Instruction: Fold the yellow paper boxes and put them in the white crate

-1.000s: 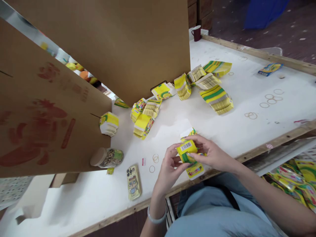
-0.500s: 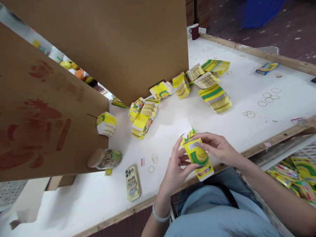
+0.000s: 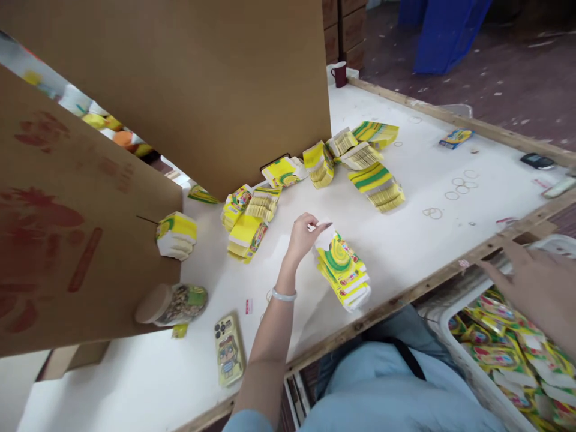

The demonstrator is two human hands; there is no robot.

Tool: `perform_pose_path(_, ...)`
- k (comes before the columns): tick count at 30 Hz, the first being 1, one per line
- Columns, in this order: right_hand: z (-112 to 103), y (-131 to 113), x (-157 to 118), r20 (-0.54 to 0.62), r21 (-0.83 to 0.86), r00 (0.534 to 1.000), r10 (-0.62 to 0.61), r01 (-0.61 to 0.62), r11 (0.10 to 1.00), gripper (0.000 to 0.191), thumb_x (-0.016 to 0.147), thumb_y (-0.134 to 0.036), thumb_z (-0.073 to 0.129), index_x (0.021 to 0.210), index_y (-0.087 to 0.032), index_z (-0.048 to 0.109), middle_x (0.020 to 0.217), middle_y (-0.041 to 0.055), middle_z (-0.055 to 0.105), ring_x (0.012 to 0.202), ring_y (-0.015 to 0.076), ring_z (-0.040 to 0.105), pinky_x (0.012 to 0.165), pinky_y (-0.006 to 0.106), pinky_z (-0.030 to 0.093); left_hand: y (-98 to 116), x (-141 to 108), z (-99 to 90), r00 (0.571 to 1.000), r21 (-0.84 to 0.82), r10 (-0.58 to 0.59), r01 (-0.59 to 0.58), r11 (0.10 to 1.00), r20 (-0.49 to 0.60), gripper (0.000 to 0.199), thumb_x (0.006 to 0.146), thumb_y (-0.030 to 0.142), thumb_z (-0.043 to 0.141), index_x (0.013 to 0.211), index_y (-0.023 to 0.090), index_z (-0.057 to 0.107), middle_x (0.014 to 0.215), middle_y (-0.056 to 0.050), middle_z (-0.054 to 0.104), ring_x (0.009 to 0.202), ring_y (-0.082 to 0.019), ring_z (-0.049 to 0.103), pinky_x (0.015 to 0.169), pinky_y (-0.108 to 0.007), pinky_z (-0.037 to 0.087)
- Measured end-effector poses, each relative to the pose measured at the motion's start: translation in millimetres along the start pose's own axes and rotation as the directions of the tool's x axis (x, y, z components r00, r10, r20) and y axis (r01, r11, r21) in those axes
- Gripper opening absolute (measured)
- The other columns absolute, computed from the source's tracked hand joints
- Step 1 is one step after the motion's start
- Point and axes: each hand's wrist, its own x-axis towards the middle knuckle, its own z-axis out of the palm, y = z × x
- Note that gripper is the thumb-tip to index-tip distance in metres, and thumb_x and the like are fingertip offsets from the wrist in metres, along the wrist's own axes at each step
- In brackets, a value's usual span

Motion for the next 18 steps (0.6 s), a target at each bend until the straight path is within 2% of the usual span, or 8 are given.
perform_pose_path(2, 2.7, -44.3, 13.1, 0.0, -0.029, 0.996, -0.093, 0.093, 0.995, 0.048, 0.101, -0.056, 0.047, 0.128, -0.02, 0.066, 0.102, 0.0243, 0.076, 0.094, 0.0448, 0.073, 0.08, 0.059, 0.056, 4.5, 0.4, -8.1, 0.992, 0.023, 0.123, -0.123, 0.992, -0.025, 0.03, 0.097, 0.036, 0.066, 0.072, 0.018, 0.066, 0.088, -0.007, 0.069, 0.088, -0.019, 0.064, 0.089, -0.034, 0.049)
perform_pose_path(5, 19.8, -116.9, 37.7, -0.238, 0.302, 0.952, -0.194, 0.262, 0.916, 0.042, 0.1, -0.047, 0.058, 0.133, -0.021, 0.063, 0.118, 0.0173, 0.075, 0.112, 0.0374, 0.072, 0.103, 0.056, 0.055, 21.2, -9.8, -24.6, 0.956, 0.038, 0.26, -0.258, 0.965, -0.134, 0.038, 0.104, 0.043, 0.051, 0.083, 0.018, 0.071, 0.099, -0.01, 0.072, 0.096, -0.02, 0.066, 0.09, -0.034, 0.05)
perform_pose_path(8, 43.5, -180.2, 51.5, -0.33, 0.509, 0.903, -0.275, 0.415, 0.754, 0.057, 0.098, -0.047, 0.063, 0.148, -0.023, 0.05, 0.137, 0.0164, 0.067, 0.132, 0.036, 0.061, 0.116, 0.059, 0.046, 48.9, -31.5, -36.9, 0.919, 0.023, 0.243, -0.249, 0.968, -0.31, 0.052, 0.104, 0.053, 0.048, 0.066, 0.019, 0.059, 0.062, 0.0, 0.056, 0.058, -0.012, 0.052, 0.059, -0.025, 0.042)
perform_pose_path(10, 55.1, -210.3, 52.4, -0.318, 0.571, 0.893, -0.319, 0.449, 0.688, 0.06, 0.098, -0.048, 0.063, 0.149, -0.021, 0.048, 0.131, 0.0169, 0.069, 0.123, 0.0349, 0.066, 0.11, 0.057, 0.051, 69.4, -50.2, -41.2, 0.891, 0.0, 0.206, -0.225, 0.974, -0.405, 0.057, 0.102, 0.055, 0.052, 0.058, 0.02, 0.05, 0.051, 0.005, 0.04, 0.046, -0.009, 0.035, 0.049, -0.025, 0.03)
perform_pose_path(13, 59.2, -232.2, 45.5, -0.293, 0.636, 0.885, -0.361, 0.462, 0.618, 0.042, 0.102, -0.042, 0.058, 0.138, -0.021, 0.056, 0.105, 0.0129, 0.075, 0.093, 0.0274, 0.073, 0.085, 0.041, 0.061, 94.2, -78.4, -43.0, 0.857, -0.086, 0.133, -0.201, 0.976, -0.498, 0.049, 0.1, 0.05, 0.06, 0.063, 0.018, 0.058, 0.053, 0.005, 0.045, 0.048, -0.008, 0.038, 0.05, -0.024, 0.031)
perform_pose_path(15, 53.7, -235.0, 37.9, -0.325, 0.686, 0.885, -0.334, 0.464, 0.561, 0.032, 0.104, -0.039, 0.055, 0.131, -0.022, 0.059, 0.099, 0.0109, 0.076, 0.085, 0.0236, 0.074, 0.075, 0.035, 0.061, 103.7, -94.5, -39.8, 0.851, -0.231, 0.086, -0.235, 0.944, -0.518, 0.038, 0.101, 0.05, 0.058, 0.084, 0.02, 0.071, 0.063, 0.002, 0.06, 0.056, -0.01, 0.053, 0.056, -0.023, 0.042)
perform_pose_path(17, 44.6, -234.6, 29.5, -0.332, 0.772, 0.914, -0.234, 0.406, 0.488, 0.027, 0.106, -0.038, 0.05, 0.127, -0.024, 0.059, 0.104, 0.0109, 0.076, 0.089, 0.0224, 0.075, 0.078, 0.034, 0.062, 108.5, -108.5, -31.3, 0.875, -0.394, 0.098, -0.311, 0.865, -0.475, 0.045, 0.097, 0.063, 0.058, 0.123, 0.028, 0.07, 0.103, -0.006, 0.075, 0.093, -0.019, 0.072, 0.08, -0.029, 0.057)
perform_pose_path(18, 40.0, -234.8, 25.4, -0.314, 0.82, 0.933, -0.173, 0.359, 0.445, 0.027, 0.107, -0.038, 0.046, 0.126, -0.024, 0.06, 0.108, 0.0115, 0.075, 0.097, 0.0231, 0.075, 0.083, 0.036, 0.062, 109.9, -115.1, -25.1, 0.898, -0.453, 0.128, -0.331, 0.828, -0.422, 0.061, 0.092, 0.069, 0.061, 0.141, 0.033, 0.06, 0.131, -0.01, 0.069, 0.12, -0.026, 0.068, 0.097, -0.037, 0.057)
